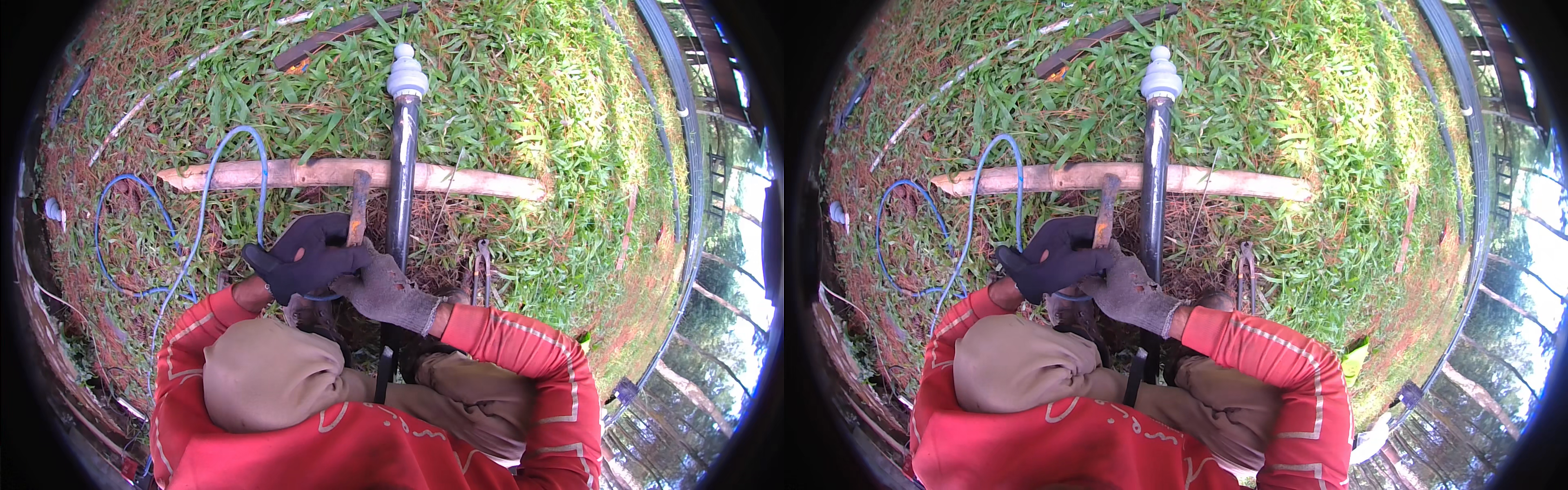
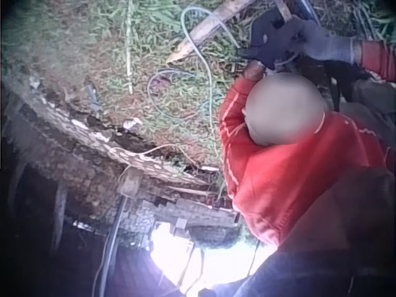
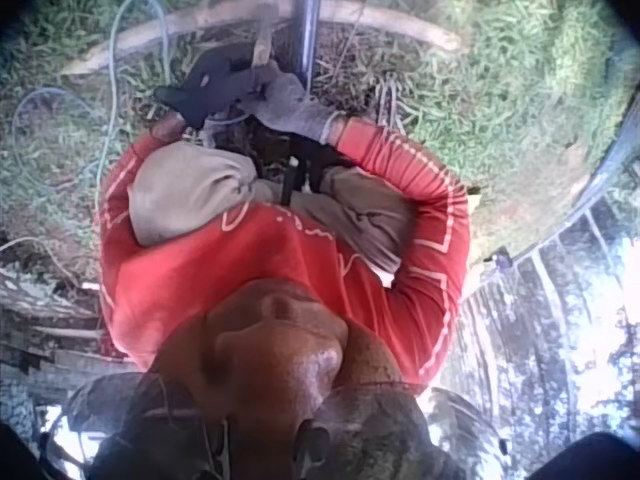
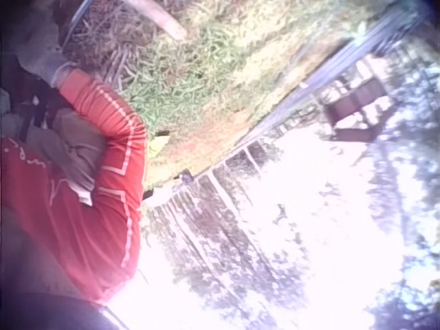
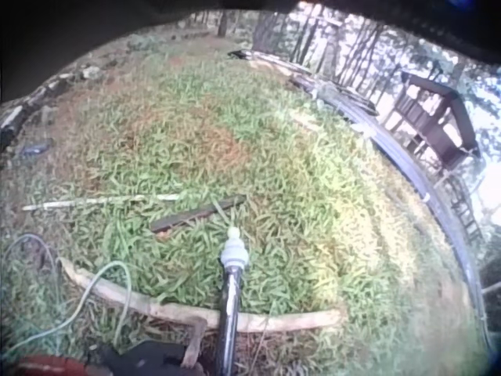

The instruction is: The person places a decorative cap onto a metal pipe, uses pliers to adjust a component, and then uses a welding tool to fuse the cap to the pipe, creating sparks.

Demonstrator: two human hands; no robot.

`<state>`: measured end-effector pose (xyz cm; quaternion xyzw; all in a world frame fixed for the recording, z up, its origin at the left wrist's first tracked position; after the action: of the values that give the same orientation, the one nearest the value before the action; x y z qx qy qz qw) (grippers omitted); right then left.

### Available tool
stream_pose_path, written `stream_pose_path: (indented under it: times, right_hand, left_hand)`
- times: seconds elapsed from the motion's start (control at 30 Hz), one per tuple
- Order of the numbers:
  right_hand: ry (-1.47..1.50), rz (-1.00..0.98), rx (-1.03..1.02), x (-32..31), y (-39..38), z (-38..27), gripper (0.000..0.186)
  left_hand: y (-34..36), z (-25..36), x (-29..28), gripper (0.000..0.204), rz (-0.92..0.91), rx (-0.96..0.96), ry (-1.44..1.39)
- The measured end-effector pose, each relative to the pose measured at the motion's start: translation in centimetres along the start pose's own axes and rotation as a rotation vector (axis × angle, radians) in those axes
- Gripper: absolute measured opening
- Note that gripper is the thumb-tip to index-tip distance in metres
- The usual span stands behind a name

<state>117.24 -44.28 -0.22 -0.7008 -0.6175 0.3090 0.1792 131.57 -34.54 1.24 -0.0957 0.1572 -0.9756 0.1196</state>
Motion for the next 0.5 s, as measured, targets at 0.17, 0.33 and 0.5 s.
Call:
stream_pose_path:
  times: [0.17, 0.33, 0.5]
  right_hand:
    - [-0.249, -0.128, 0.103, -3.5, 0.1, -0.6, 0.044]
    - [-0.387, 0.035, 0.468, -7.3, -1.2, 2.7, 0.057]
    - [-0.140, 0.174, 0.396, -6.0, 0.1, 9.7, 0.068]
  left_hand:
    - [-0.1, -5.0, -0.6, 0.041, 0.175, 0.179, 0.178]
    - [0.1, -9.6, -3.4, 0.055, 0.292, 0.086, 0.345]
    - [2.7, -7.7, -5.2, 0.054, 0.236, 0.295, 0.556]
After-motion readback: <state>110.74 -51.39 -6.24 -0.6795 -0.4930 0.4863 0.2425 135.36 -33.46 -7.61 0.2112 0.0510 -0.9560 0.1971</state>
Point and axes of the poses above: each hand's wrist, its own y-axis towards the middle knuckle, its own x-axis out of the palm, z = x × y, the point moved 3 cm from there along y, towards the middle knuckle, and after that the axes turned 13 degrees about x, right-handed, at the moved point
